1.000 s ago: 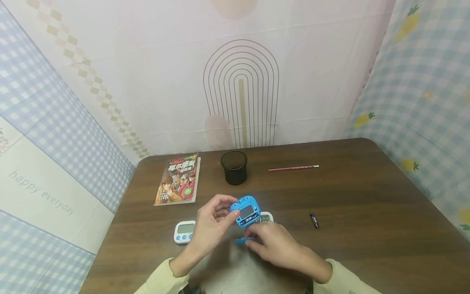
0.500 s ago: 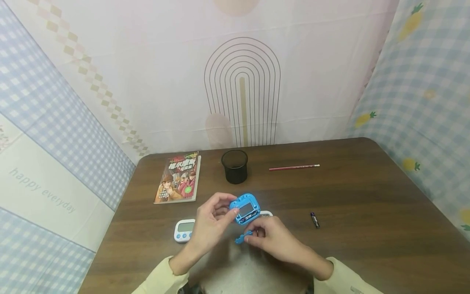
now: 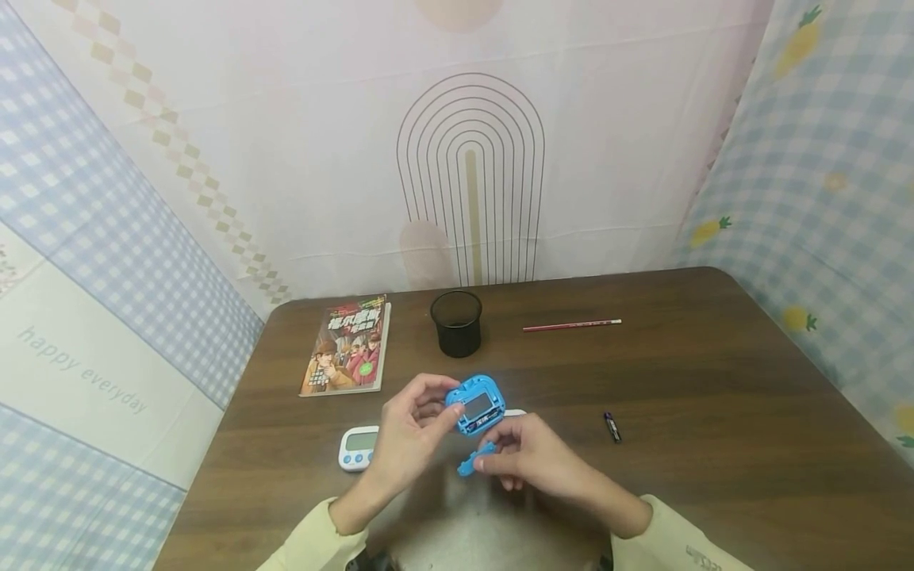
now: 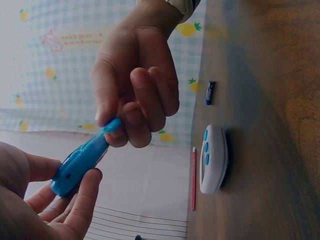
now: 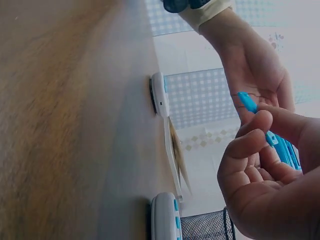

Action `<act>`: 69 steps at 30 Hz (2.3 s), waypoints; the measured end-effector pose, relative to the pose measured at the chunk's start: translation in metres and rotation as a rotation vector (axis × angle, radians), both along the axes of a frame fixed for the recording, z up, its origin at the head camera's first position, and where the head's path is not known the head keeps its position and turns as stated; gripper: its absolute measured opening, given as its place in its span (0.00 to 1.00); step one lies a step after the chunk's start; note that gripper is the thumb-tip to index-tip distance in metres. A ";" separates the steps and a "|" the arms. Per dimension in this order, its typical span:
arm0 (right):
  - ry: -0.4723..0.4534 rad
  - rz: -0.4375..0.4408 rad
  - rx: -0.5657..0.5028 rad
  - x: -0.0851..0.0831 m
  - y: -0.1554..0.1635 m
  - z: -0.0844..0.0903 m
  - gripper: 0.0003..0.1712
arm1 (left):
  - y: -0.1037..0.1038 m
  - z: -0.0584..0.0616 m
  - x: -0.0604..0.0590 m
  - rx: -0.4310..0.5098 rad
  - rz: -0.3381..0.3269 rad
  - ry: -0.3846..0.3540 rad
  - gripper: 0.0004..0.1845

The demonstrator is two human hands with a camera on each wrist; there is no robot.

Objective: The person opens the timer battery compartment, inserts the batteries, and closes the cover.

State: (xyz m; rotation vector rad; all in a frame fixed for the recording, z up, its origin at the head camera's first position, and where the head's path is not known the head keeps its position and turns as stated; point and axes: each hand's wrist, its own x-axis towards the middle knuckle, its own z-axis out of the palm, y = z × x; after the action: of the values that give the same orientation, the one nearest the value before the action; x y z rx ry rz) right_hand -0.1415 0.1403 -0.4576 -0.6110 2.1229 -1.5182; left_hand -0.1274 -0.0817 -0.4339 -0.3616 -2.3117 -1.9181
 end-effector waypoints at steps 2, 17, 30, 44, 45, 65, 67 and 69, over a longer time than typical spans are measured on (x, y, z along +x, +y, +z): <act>-0.018 -0.032 0.000 -0.001 0.000 0.001 0.11 | 0.000 0.001 0.000 0.004 0.004 0.005 0.13; -0.159 -0.229 -0.216 -0.003 0.002 0.007 0.14 | -0.002 0.005 0.000 0.009 0.018 -0.013 0.13; -0.198 -0.274 -0.286 -0.003 0.002 0.010 0.18 | 0.002 0.004 0.002 -0.002 0.012 -0.028 0.13; -0.187 -0.329 -0.246 -0.003 0.001 0.011 0.21 | 0.003 0.002 0.002 -0.019 0.001 -0.039 0.13; -0.186 -0.334 -0.241 -0.002 0.001 0.011 0.22 | 0.003 0.002 0.002 -0.021 0.002 -0.039 0.13; -0.136 -0.278 -0.195 -0.003 -0.002 0.008 0.29 | 0.003 0.002 0.002 -0.029 -0.008 -0.029 0.13; -0.123 -0.257 -0.208 -0.003 -0.002 0.007 0.27 | 0.003 0.002 0.002 -0.028 -0.006 -0.031 0.13; -0.112 -0.238 -0.217 -0.003 -0.003 0.007 0.25 | 0.003 0.002 0.002 -0.025 -0.005 -0.032 0.13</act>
State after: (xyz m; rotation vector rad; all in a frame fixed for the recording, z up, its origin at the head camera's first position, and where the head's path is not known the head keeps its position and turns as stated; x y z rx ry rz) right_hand -0.1445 0.1375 -0.4510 -0.3432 2.0183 -1.8825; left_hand -0.1256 -0.0788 -0.4317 -0.3420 -2.3587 -1.9124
